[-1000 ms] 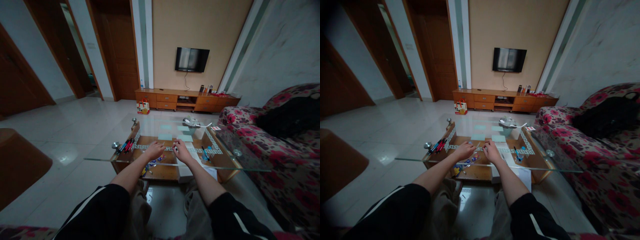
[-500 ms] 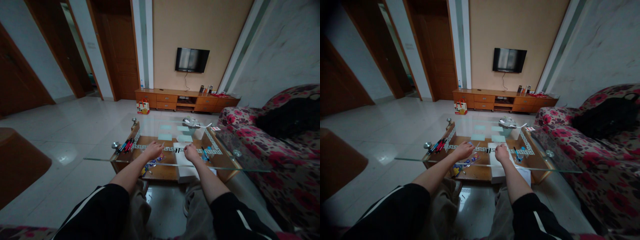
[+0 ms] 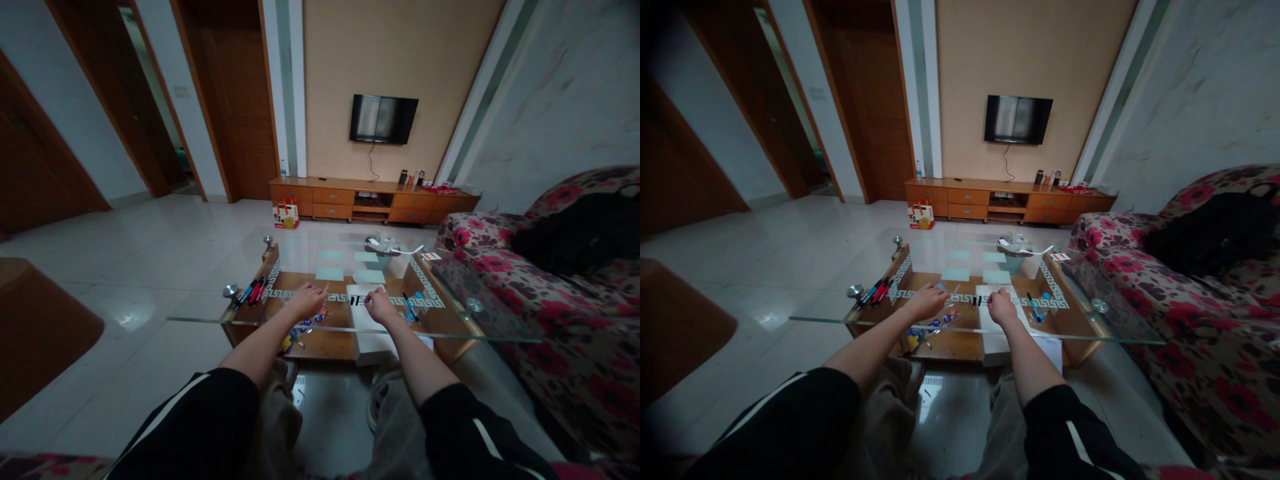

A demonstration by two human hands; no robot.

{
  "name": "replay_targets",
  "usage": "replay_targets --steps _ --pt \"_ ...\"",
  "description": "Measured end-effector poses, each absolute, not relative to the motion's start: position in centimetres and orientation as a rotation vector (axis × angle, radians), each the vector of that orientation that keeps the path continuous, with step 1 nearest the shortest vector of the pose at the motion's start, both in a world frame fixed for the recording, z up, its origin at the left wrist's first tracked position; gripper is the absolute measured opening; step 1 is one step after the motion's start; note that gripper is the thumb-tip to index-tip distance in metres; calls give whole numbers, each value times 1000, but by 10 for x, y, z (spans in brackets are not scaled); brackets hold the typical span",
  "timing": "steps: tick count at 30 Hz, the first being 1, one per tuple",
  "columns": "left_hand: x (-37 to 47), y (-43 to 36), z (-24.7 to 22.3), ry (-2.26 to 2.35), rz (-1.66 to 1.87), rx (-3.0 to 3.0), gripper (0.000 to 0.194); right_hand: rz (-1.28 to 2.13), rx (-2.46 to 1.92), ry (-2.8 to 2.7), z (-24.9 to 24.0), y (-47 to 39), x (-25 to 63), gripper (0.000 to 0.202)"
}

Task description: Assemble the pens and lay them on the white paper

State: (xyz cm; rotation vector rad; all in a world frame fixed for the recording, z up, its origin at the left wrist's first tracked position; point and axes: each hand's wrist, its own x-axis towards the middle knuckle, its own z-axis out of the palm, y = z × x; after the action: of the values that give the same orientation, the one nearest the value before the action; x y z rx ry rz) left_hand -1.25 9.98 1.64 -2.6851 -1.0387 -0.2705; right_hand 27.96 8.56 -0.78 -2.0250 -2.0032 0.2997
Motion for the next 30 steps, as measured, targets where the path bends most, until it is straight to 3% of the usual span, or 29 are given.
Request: replay_targets --steps 17,30 --pt "-13 100 15 -1030 -285 -2689 12 101 -1889 -1795 -1 86 279 19" --pt "-8 101 15 -981 -306 -2677 28 46 -1406 -1929 26 72 241 21"
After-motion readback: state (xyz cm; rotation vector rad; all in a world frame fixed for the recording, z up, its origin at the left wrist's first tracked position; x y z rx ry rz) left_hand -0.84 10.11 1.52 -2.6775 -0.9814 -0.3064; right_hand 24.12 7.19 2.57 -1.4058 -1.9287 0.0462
